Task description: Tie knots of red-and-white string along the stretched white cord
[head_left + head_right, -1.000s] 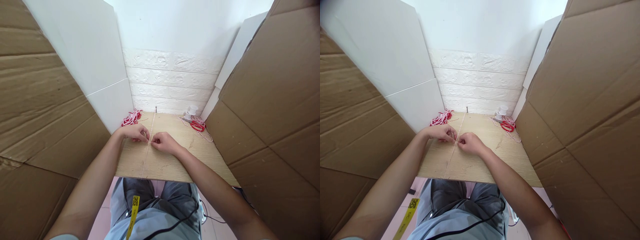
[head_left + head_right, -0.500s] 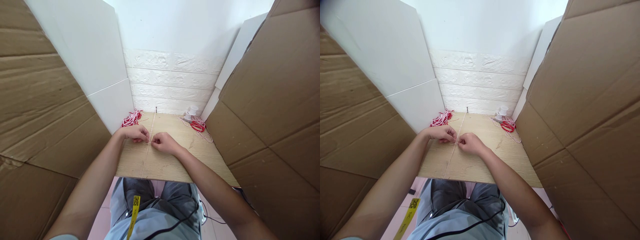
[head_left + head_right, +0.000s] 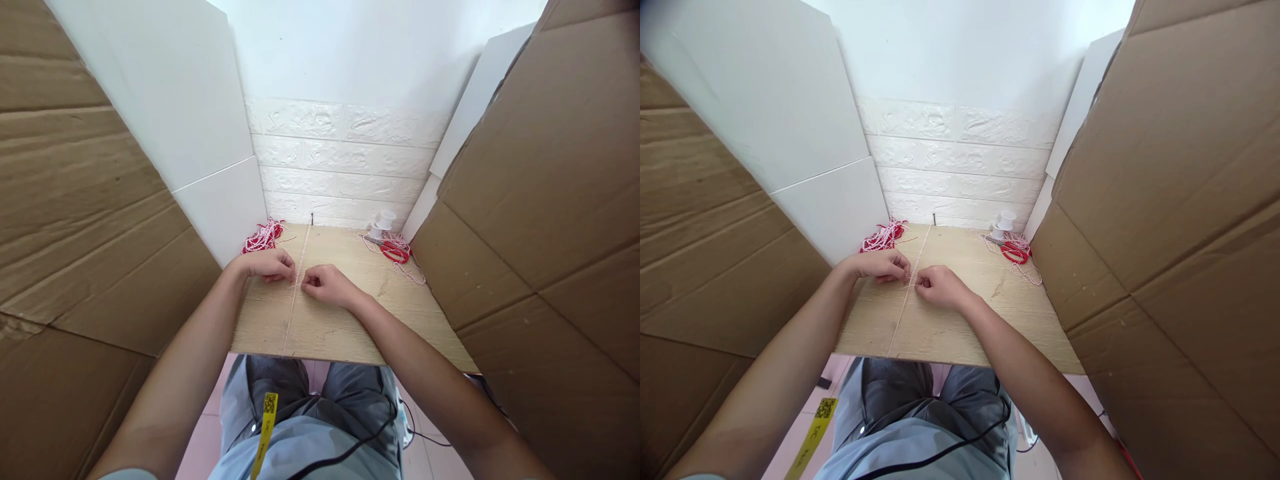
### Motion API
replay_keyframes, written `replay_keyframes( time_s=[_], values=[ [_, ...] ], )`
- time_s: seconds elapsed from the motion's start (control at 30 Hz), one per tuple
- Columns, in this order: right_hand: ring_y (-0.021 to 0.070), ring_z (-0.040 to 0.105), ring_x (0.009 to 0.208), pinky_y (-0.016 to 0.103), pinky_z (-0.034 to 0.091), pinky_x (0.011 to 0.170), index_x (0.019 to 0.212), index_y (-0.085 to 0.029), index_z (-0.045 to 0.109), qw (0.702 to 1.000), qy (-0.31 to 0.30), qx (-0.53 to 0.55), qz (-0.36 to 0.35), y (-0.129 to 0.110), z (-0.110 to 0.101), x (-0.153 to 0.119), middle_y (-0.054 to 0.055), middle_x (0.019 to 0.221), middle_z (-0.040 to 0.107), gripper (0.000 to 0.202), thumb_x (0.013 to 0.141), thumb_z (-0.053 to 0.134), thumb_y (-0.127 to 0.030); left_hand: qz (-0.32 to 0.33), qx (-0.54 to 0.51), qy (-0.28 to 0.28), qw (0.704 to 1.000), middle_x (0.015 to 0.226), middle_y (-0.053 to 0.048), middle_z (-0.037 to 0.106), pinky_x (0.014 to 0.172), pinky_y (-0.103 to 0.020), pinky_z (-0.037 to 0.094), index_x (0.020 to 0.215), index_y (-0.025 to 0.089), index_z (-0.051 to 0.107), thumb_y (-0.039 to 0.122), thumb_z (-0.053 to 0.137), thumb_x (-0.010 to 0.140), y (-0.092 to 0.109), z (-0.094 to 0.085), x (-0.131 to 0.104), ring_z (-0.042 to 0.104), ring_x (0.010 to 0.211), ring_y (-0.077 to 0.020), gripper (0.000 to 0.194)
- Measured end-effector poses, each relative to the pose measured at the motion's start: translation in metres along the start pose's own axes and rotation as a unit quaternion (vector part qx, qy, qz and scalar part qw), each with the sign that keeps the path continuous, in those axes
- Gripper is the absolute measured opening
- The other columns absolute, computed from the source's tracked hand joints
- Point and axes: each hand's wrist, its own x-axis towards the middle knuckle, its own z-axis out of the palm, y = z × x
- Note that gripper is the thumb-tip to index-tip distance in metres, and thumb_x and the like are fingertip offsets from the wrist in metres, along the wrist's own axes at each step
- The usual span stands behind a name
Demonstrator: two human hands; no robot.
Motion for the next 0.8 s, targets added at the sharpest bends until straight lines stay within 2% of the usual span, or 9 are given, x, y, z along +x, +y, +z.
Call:
replay_keyframes(
  time_s=[0.17, 0.27, 0.33, 0.53, 0.8],
  values=[
    [0.0089, 0.05, 0.06, 0.021, 0.033, 0.059, 0.072, -0.015, 0.063, 1.0, -0.007, 0.01, 0.007, 0.0007, 0.0001, 0.0, -0.002, 0.066, 0.059, 0.01, 0.08, 0.057, -0.013, -0.013, 0.01, 0.023, 1.0, 0.047, 0.004, 0.046, 0.04, -0.022, 0.028, 0.075, 0.014, 0.065, 0.029, 0.064, 0.07, 0.0047, 0.0011, -0.0025, 0.039, 0.041, -0.0091, 0.015],
    [0.0086, 0.049, 0.06, 0.021, 0.033, 0.058, 0.071, -0.015, 0.062, 1.0, -0.005, 0.02, 0.001, 0.0015, 0.0006, -0.0005, -0.003, 0.065, 0.057, 0.011, 0.08, 0.056, -0.012, 0.011, 0.001, 0.069, 0.998, 0.053, 0.004, 0.048, 0.04, -0.021, 0.027, 0.078, 0.015, 0.065, 0.029, 0.066, 0.069, 0.0082, 0.001, -0.0053, 0.04, 0.044, -0.0084, 0.017],
    [0.0085, 0.049, 0.059, 0.021, 0.033, 0.058, 0.071, -0.016, 0.061, 1.0, 0.0, 0.023, -0.002, 0.002, 0.001, -0.0006, -0.003, 0.065, 0.057, 0.01, 0.079, 0.056, -0.012, 0.036, -0.009, 0.08, 0.996, 0.056, 0.004, 0.049, 0.041, -0.021, 0.026, 0.079, 0.015, 0.065, 0.031, 0.068, 0.07, 0.009, 0.0001, -0.0068, 0.039, 0.046, -0.0077, 0.018],
    [0.0088, 0.05, 0.06, 0.021, 0.033, 0.058, 0.072, -0.016, 0.061, 1.0, 0.003, 0.02, -0.005, 0.0007, 0.0003, -0.001, -0.003, 0.066, 0.058, 0.009, 0.079, 0.058, -0.013, 0.049, 0.001, 0.042, 0.998, 0.063, 0.0, 0.06, 0.044, -0.021, 0.03, 0.084, 0.013, 0.074, 0.039, 0.073, 0.071, 0.0059, -0.0019, -0.0073, 0.042, 0.05, -0.0079, 0.029],
    [0.0089, 0.051, 0.06, 0.021, 0.033, 0.058, 0.074, -0.016, 0.063, 1.0, -0.001, 0.02, 0.002, 0.0009, 0.0005, -0.0008, -0.003, 0.066, 0.06, 0.008, 0.08, 0.058, -0.014, 0.014, 0.04, -0.013, 0.999, 0.056, 0.0, 0.057, 0.042, -0.02, 0.034, 0.08, 0.012, 0.075, 0.045, 0.074, 0.071, 0.0073, 0.0014, -0.0069, 0.048, 0.05, -0.0101, 0.034]
  ],
)
